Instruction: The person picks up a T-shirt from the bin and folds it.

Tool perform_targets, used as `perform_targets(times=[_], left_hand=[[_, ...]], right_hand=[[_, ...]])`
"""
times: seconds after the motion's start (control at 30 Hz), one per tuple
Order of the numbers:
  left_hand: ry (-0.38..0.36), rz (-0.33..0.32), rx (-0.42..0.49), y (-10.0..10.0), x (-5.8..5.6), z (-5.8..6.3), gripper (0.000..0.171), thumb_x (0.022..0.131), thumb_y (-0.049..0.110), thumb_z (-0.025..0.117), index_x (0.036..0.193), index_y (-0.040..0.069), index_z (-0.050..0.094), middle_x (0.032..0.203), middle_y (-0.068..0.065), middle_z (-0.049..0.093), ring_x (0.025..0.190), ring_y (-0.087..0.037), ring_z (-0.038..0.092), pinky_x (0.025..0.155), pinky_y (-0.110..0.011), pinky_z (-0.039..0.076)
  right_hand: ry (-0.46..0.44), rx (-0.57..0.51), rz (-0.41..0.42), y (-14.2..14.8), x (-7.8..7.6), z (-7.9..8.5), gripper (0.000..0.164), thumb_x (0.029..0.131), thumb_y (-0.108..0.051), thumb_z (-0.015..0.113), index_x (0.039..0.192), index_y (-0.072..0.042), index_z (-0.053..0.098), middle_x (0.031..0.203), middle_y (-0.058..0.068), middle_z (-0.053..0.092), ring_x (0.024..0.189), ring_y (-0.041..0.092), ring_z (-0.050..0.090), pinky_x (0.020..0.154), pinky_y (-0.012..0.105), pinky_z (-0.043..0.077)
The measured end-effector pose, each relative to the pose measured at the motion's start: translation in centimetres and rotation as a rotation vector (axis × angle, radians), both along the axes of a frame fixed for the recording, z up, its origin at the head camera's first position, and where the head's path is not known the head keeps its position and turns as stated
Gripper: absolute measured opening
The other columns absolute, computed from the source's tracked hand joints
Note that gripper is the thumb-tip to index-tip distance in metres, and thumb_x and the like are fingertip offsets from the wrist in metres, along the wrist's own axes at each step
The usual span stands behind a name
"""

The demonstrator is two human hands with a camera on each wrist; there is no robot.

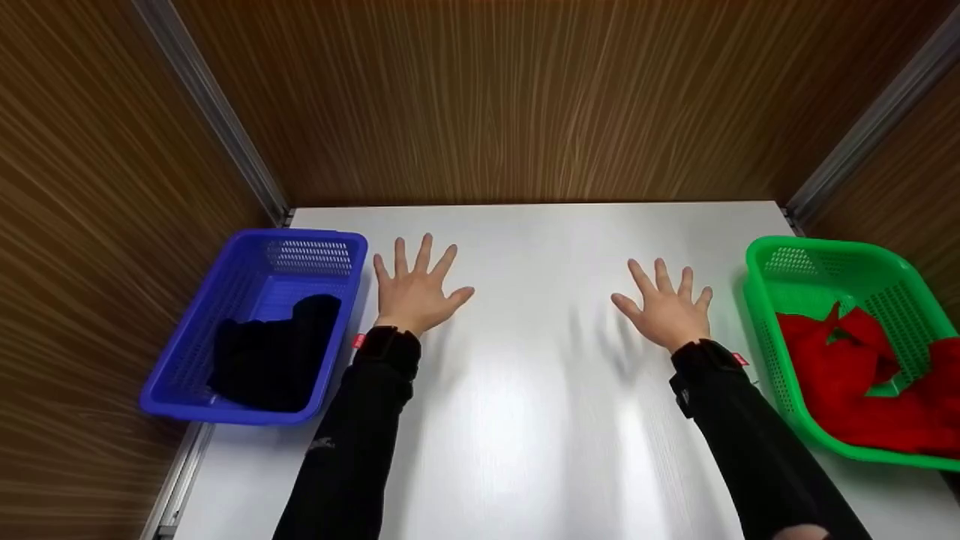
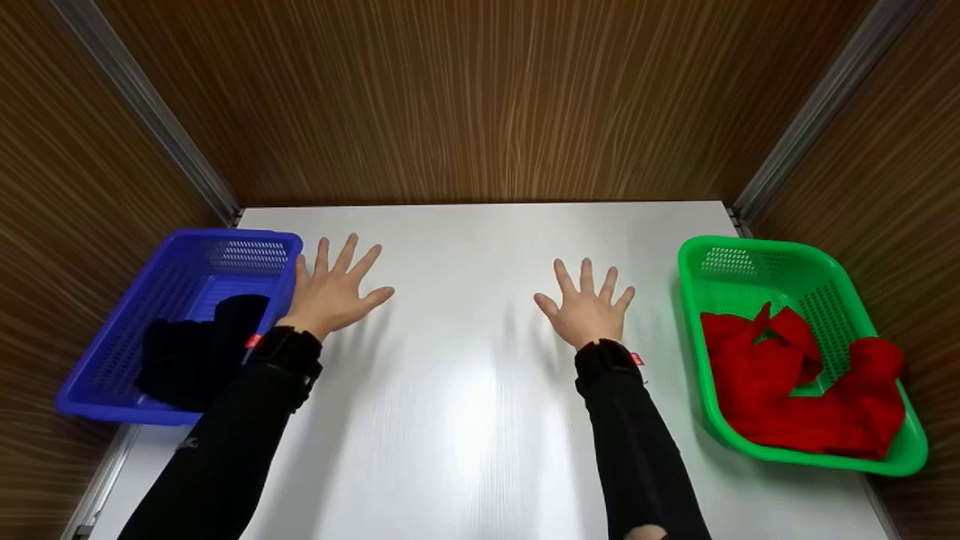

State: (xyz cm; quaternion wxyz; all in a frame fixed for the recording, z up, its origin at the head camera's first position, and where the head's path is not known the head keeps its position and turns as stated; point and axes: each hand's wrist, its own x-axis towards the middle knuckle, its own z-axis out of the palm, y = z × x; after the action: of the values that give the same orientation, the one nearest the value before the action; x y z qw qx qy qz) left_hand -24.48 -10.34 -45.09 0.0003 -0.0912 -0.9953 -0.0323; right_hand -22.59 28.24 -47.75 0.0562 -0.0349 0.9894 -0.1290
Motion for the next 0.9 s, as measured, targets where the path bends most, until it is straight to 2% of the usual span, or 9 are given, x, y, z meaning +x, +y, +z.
perform_targets(times=[0.23, 0.47, 0.7, 0.9], left_hand=[[0.011, 0.007, -0.005, -1.2, -0.2, 1.3, 0.079, 0.090, 0.076, 0.032, 0.156, 0.036, 0.020, 0.164, -0.007, 0.009, 0.145, -0.046, 0.001, 0.107, -0.071, 0.000], [0.028, 0.023, 0.013, -3.4, -0.3, 3.1, 0.079, 0.090, 0.075, 0.034, 0.157, 0.035, 0.021, 0.163, -0.008, 0.010, 0.145, -0.047, 0.000, 0.106, -0.073, 0.001], [0.008, 0.061, 0.041, -6.8, -0.4, 4.7, 0.082, 0.090, 0.076, 0.033, 0.157, 0.033, 0.018, 0.164, -0.010, 0.006, 0.145, -0.048, -0.002, 0.105, -0.074, 0.000], [-0.013, 0.114, 0.102, -10.6, -0.1, 4.8, 0.084, 0.090, 0.075, 0.035, 0.158, 0.028, 0.018, 0.163, -0.015, 0.005, 0.143, -0.051, -0.003, 0.103, -0.076, 0.000]], right_hand=[[0.031, -0.001, 0.000, -0.2, 0.2, 0.5, 0.080, 0.096, -0.068, 0.036, 0.159, -0.023, 0.014, 0.159, 0.027, 0.008, 0.138, 0.059, -0.004, 0.099, 0.079, -0.005], [0.071, 0.003, 0.014, -0.8, 0.3, 1.1, 0.079, 0.096, -0.068, 0.036, 0.159, -0.025, 0.014, 0.160, 0.024, 0.010, 0.140, 0.057, -0.002, 0.101, 0.077, -0.003], [0.095, -0.003, 0.056, -1.7, 0.7, 1.7, 0.078, 0.096, -0.068, 0.035, 0.159, -0.029, 0.012, 0.162, 0.020, 0.007, 0.142, 0.054, -0.003, 0.104, 0.075, -0.004], [0.125, -0.019, 0.112, -2.9, 1.5, 2.2, 0.077, 0.095, -0.069, 0.033, 0.158, -0.032, 0.010, 0.163, 0.016, 0.006, 0.143, 0.050, -0.005, 0.105, 0.072, -0.005]])
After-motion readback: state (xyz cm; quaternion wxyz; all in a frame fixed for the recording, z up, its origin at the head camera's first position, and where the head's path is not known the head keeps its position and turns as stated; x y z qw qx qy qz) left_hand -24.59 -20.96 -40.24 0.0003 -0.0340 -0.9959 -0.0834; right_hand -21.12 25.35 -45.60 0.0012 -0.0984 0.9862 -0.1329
